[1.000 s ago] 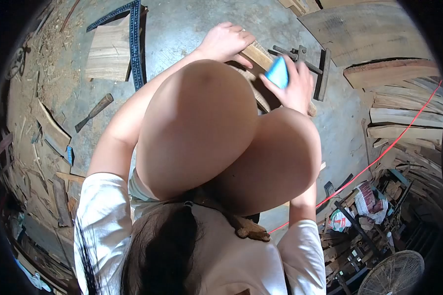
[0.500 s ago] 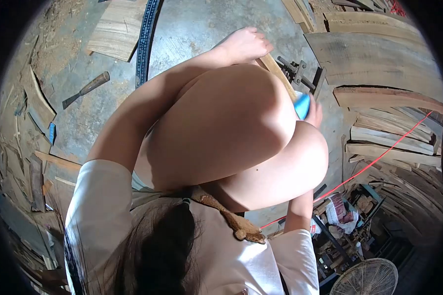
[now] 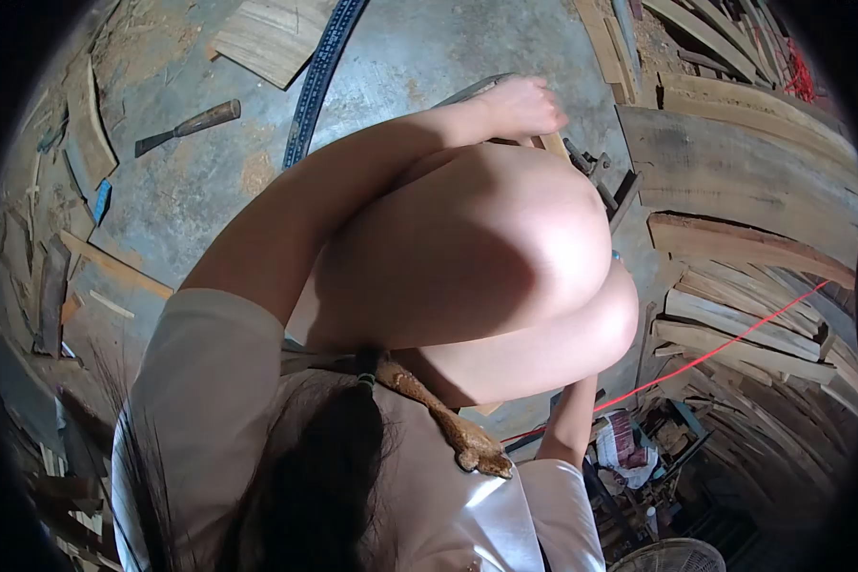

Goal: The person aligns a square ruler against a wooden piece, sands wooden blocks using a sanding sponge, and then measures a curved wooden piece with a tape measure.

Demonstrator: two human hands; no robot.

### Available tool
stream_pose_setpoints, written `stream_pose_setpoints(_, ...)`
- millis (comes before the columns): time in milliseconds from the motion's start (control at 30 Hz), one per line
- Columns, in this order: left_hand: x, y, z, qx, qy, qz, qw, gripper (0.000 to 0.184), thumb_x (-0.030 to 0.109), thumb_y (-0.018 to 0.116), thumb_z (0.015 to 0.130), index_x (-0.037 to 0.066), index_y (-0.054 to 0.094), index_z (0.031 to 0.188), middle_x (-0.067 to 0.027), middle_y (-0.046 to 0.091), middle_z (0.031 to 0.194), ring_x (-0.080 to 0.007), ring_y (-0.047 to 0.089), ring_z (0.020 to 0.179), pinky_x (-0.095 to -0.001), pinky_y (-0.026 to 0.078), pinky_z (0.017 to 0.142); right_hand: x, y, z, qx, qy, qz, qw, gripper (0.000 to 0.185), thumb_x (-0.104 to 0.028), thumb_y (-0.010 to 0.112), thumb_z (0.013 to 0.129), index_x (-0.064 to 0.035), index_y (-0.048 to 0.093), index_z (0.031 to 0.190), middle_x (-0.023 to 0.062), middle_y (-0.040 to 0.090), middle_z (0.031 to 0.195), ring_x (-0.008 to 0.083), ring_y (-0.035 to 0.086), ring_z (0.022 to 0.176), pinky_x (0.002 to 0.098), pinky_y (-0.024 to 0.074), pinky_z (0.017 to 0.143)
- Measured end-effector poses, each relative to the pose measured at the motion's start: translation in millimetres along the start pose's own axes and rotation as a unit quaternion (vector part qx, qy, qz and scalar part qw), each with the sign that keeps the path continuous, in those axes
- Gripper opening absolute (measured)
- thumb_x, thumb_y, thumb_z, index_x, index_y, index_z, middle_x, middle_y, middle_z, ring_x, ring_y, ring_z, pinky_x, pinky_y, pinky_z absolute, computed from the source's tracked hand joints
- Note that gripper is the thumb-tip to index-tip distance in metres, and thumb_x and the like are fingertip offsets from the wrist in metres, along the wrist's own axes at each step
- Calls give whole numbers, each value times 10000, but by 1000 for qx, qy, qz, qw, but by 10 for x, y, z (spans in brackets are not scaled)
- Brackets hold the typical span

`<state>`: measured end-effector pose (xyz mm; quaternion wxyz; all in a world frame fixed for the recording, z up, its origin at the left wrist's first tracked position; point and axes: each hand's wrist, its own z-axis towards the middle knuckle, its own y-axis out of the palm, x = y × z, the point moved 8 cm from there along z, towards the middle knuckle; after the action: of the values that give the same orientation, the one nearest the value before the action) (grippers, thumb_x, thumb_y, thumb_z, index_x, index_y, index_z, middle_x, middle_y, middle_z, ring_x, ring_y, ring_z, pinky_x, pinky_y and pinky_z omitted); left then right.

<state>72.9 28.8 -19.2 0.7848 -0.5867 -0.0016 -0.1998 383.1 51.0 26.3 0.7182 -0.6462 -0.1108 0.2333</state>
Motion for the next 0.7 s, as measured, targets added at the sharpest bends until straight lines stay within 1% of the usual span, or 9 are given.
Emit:
stream_pose_setpoints(67, 5, -22, 5, 7, 2, -6, 1000, 446, 482, 748, 625, 112, 621, 839, -21, 671, 808, -186, 649, 846, -318, 448, 763, -127, 86, 18, -36, 38, 88, 995, 718, -408, 793, 637, -90, 552, 1235, 170, 531, 1063, 392, 507, 1033, 458, 396, 900)
stream_pose_setpoints(200, 3, 13, 2, 19, -4, 10, 1000, 467, 474, 754, 569, 120, 625, 845, -10, 664, 832, -180, 636, 867, -315, 444, 775, -1188, 376, 667, 0, -171, 0, 985, 745, -494, 740, 633, -139, 537, 1256, 150, 524, 1052, 362, 499, 1020, 435, 387, 887)
stream_pose_setpoints(300, 12, -33, -2, 28, -3, 17, 999, 455, 466, 741, 564, 130, 625, 849, -2, 656, 833, -176, 634, 858, -312, 449, 764, -1946, 379, 951, -88, -152, 30, 984, 657, -436, 680, 719, -143, 514, 1282, 154, 521, 1051, 360, 496, 1021, 448, 389, 850)
stream_pose_setpoints(400, 35, -106, -27, 57, 12, 39, 998, 299, 378, 705, 620, 154, 615, 796, 7, 644, 776, -174, 638, 822, -321, 459, 728, -1558, 572, 975, -55, -198, 37, 978, 653, -438, 687, 706, -167, 519, 1276, 185, 543, 1025, 394, 532, 953, 482, 430, 794)
stream_pose_setpoints(433, 21, -55, -29, 85, 18, 54, 995, 219, 331, 683, 642, 165, 606, 763, 10, 638, 747, -173, 640, 804, -325, 464, 710, -1469, 483, 885, -78, -135, 29, 987, 688, -482, 708, 670, -179, 530, 1262, 203, 558, 1057, 413, 547, 982, 490, 449, 818)
stream_pose_setpoints(467, 2, 2, -12, 93, 22, 72, 993, 168, 298, 661, 648, 172, 593, 735, 10, 632, 725, -172, 640, 785, -328, 465, 693, -1340, 408, 822, -147, 12, -24, 989, 737, -515, 742, 619, -179, 547, 1245, 217, 553, 1126, 417, 538, 1051, 479, 446, 875)
stream_pose_setpoints(567, -51, 216, 40, 83, 13, 95, 992, 90, 254, 613, 676, 178, 573, 704, 8, 623, 698, -172, 638, 749, -330, 468, 663, -777, 208, 475, -44, 61, 76, 994, 775, -459, 802, 618, -71, 554, 1241, 213, 574, 1111, 406, 537, 1060, 457, 437, 896)
stream_pose_setpoints(600, -50, 222, 46, 92, 22, 96, 991, 70, 250, 587, 708, 181, 591, 704, 5, 637, 692, -173, 648, 734, -336, 469, 656, -661, 211, 444, 7, 46, -8, 999, 692, -418, 788, 670, -118, 566, 1252, 199, 578, 1091, 371, 554, 1034, 434, 446, 874)
stream_pose_setpoints(700, -15, 122, 50, 65, 16, 130, 989, 96, 258, 549, 754, 202, 606, 700, 24, 633, 660, -158, 649, 710, -331, 463, 620, -547, 252, 404, 39, 21, -52, 998, 674, -427, 778, 680, -131, 569, 1249, 191, 578, 1091, 360, 558, 1026, 428, 449, 865)
